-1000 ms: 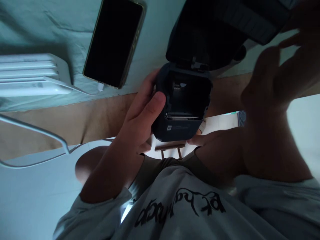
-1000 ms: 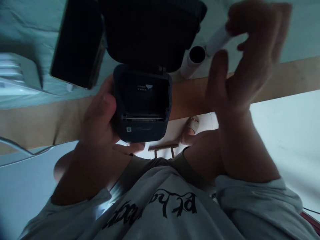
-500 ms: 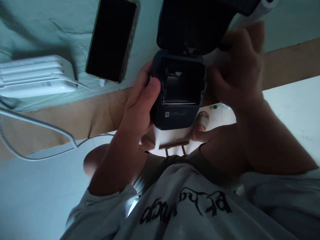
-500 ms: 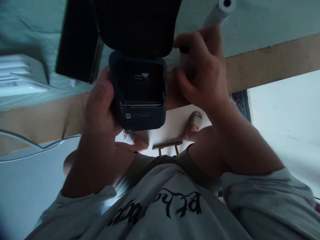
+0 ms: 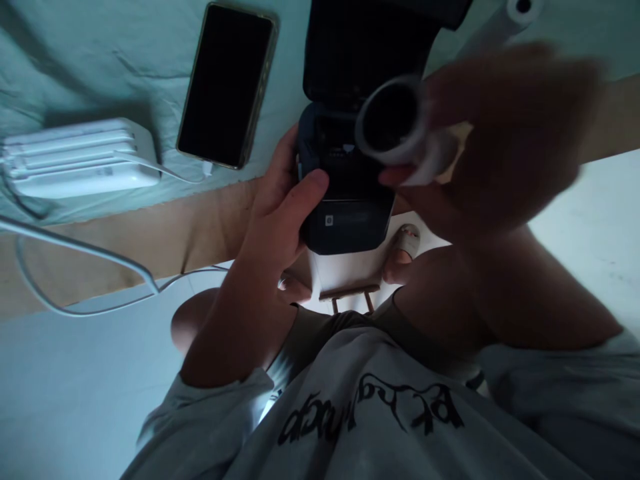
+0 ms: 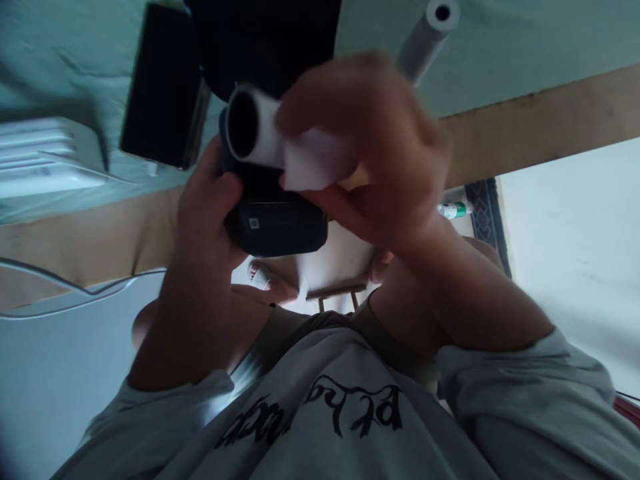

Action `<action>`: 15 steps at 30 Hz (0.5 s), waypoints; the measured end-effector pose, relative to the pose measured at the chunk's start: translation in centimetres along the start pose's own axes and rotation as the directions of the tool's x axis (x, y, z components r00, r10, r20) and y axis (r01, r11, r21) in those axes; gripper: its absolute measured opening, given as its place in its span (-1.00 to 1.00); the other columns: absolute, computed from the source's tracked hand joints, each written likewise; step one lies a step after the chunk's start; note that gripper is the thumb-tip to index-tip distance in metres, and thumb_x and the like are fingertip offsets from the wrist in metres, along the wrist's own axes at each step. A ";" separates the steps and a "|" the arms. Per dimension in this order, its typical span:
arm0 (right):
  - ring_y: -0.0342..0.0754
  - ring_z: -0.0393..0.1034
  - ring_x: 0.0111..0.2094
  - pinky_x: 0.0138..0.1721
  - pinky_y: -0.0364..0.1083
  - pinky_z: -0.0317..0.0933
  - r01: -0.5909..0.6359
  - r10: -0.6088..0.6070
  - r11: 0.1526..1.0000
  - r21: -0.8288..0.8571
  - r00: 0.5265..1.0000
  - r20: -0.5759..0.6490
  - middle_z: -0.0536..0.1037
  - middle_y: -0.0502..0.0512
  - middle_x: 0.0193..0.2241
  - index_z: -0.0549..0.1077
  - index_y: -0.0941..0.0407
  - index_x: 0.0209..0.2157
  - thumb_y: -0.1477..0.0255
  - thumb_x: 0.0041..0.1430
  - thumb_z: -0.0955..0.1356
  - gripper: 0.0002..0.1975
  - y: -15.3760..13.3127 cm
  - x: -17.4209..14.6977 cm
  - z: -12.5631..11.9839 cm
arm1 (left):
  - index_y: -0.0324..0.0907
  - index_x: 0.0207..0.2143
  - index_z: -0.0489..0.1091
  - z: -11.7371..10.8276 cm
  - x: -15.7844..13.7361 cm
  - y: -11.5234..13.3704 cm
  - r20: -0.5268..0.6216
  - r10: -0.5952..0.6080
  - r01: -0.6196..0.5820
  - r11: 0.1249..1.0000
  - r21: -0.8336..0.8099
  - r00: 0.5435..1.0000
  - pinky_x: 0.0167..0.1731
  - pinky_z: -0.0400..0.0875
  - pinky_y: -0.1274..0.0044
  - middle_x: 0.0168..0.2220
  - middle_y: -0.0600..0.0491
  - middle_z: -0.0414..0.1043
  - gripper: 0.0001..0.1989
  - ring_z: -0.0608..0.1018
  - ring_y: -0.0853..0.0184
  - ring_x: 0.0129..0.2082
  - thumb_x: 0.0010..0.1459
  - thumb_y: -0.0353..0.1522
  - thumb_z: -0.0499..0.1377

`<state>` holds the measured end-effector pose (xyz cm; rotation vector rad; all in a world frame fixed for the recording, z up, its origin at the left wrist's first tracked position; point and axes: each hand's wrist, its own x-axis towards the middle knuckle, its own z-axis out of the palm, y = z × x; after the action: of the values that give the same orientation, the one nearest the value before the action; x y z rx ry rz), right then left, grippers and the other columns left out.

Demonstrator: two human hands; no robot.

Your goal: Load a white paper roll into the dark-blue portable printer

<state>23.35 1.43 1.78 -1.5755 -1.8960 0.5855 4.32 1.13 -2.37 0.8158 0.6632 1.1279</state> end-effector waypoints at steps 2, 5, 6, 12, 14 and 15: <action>-0.21 0.35 -0.02 0.07 -0.12 0.26 0.208 -0.221 0.967 -0.145 0.971 -0.086 0.42 -0.09 -0.10 0.38 0.00 -0.11 0.21 0.03 0.38 -0.63 -0.5 -0.4 0.6 | -0.13 -0.03 0.34 0.0 0.0 0.0 0.008 0.024 -0.024 1.000 0.012 1.000 -0.22 0.45 0.62 -0.15 0.06 0.40 -0.70 0.49 0.37 -0.11 0.16 -0.33 0.16; -0.22 0.41 -0.11 -0.07 -0.13 0.28 0.332 -0.375 0.899 -0.285 0.920 -0.112 0.45 -0.09 -0.10 0.34 0.04 -0.12 0.43 0.06 0.33 -0.70 -0.6 -0.5 1.0 | -0.16 0.02 0.28 0.0 -0.1 -0.1 0.030 0.042 -0.043 0.999 0.034 0.999 -0.07 0.44 0.54 -0.02 0.01 0.38 -0.66 0.45 0.32 0.02 0.19 -0.32 0.12; -0.21 0.41 -0.10 -0.07 -0.13 0.28 0.341 -0.379 0.904 -0.259 0.919 -0.111 0.45 -0.10 -0.10 0.36 0.07 -0.17 0.48 0.05 0.32 -0.75 -0.5 -0.4 1.1 | -0.17 0.03 0.27 0.0 -0.1 -0.1 0.041 0.047 -0.048 0.998 0.040 0.998 -0.01 0.42 0.52 0.02 0.00 0.36 -0.64 0.44 0.31 0.05 0.19 -0.31 0.12; -0.20 0.38 -0.16 -0.08 -0.10 0.27 0.602 -0.614 0.789 -0.124 0.774 -0.151 0.48 -0.11 -0.26 0.41 0.11 -0.38 0.43 0.02 0.35 -0.92 0.0 -0.2 1.3 | -0.10 0.04 0.27 -1.3 0.1 -0.6 0.142 0.074 -0.091 0.989 0.120 0.987 -0.04 0.44 0.46 0.04 -0.02 0.34 -0.56 0.45 0.27 0.00 0.13 -0.18 0.16; -0.18 0.37 -0.16 -0.08 -0.07 0.26 0.672 -0.681 0.732 -0.111 0.725 -0.101 0.48 -0.11 -0.29 0.44 0.08 -0.35 0.23 0.07 0.32 -0.79 0.4 -0.1 1.4 | -0.02 0.09 0.24 -2.0 0.3 -0.9 0.163 0.085 -0.118 0.971 0.209 0.983 -0.10 0.45 0.50 0.05 0.02 0.33 -0.44 0.46 0.30 -0.05 0.02 -0.25 0.26; -0.17 0.37 -0.17 -0.09 -0.06 0.27 0.696 -0.702 0.712 -0.087 0.704 -0.107 0.48 -0.10 -0.32 0.44 0.09 -0.37 0.15 0.11 0.27 -0.70 0.6 0.0 1.5 | 0.01 0.11 0.23 -2.4 0.4 -1.1 0.171 0.097 -0.136 0.962 0.236 0.980 -0.14 0.44 0.53 0.06 0.05 0.33 -0.36 0.46 0.32 -0.07 -0.05 -0.30 0.31</action>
<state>22.74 1.61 0.26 -0.7548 -2.2015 0.0935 3.08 1.80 -4.61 1.1585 0.6360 1.0857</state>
